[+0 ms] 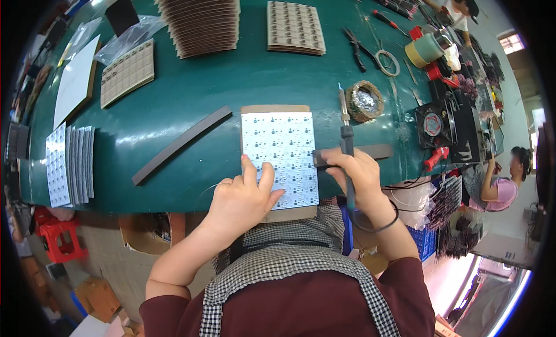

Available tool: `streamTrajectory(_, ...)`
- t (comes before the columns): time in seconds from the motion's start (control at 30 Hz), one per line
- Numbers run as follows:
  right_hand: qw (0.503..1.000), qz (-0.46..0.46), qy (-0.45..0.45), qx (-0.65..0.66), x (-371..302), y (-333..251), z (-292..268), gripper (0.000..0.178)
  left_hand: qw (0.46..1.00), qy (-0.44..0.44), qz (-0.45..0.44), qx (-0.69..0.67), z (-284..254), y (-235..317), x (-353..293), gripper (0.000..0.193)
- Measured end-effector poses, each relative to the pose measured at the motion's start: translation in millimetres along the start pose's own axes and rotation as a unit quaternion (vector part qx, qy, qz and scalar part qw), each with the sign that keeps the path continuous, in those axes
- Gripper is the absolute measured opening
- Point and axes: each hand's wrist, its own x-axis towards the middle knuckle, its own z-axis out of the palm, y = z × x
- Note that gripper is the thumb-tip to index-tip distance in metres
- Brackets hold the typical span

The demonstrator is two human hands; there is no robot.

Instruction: The person solders electronic components onto a printed circuit board using a soldering iron and solder wire.

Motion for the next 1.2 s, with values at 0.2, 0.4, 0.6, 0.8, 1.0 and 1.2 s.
streamTrajectory(0.2, 0.998, -0.061, 0.017, 0.026, 15.4, -32.1, 40.4, 0.032, 0.996, 0.003, 0.034, -0.087, -4.5, -25.4, -12.3, 0.021)
streamTrajectory(0.4, 0.996, -0.064, -0.055, 0.007, 25.0, -40.7, 60.6, 0.027, 0.993, -0.035, 0.035, -0.104, -3.5, -31.6, -18.4, 0.019)
streamTrajectory(0.6, 0.993, -0.070, -0.071, -0.065, 22.9, -50.5, 60.7, 0.026, 0.980, 0.087, -0.056, -0.170, -2.6, -56.3, -11.6, 0.030)
streamTrajectory(0.8, 0.994, -0.065, -0.067, -0.059, 21.7, -54.3, 62.4, 0.027, 0.968, 0.053, -0.241, -0.048, 15.4, -103.6, -4.1, 0.036)
streamTrajectory(1.0, 0.996, -0.069, -0.054, -0.031, 21.0, -49.5, 63.7, 0.028, 0.972, 0.056, -0.190, -0.126, 10.5, -100.9, -14.5, 0.025)
streamTrajectory(1.2, 0.996, -0.071, -0.052, -0.033, 19.0, -48.7, 63.7, 0.029, 0.959, 0.080, -0.186, -0.199, -10.7, -93.5, -29.0, 0.023)
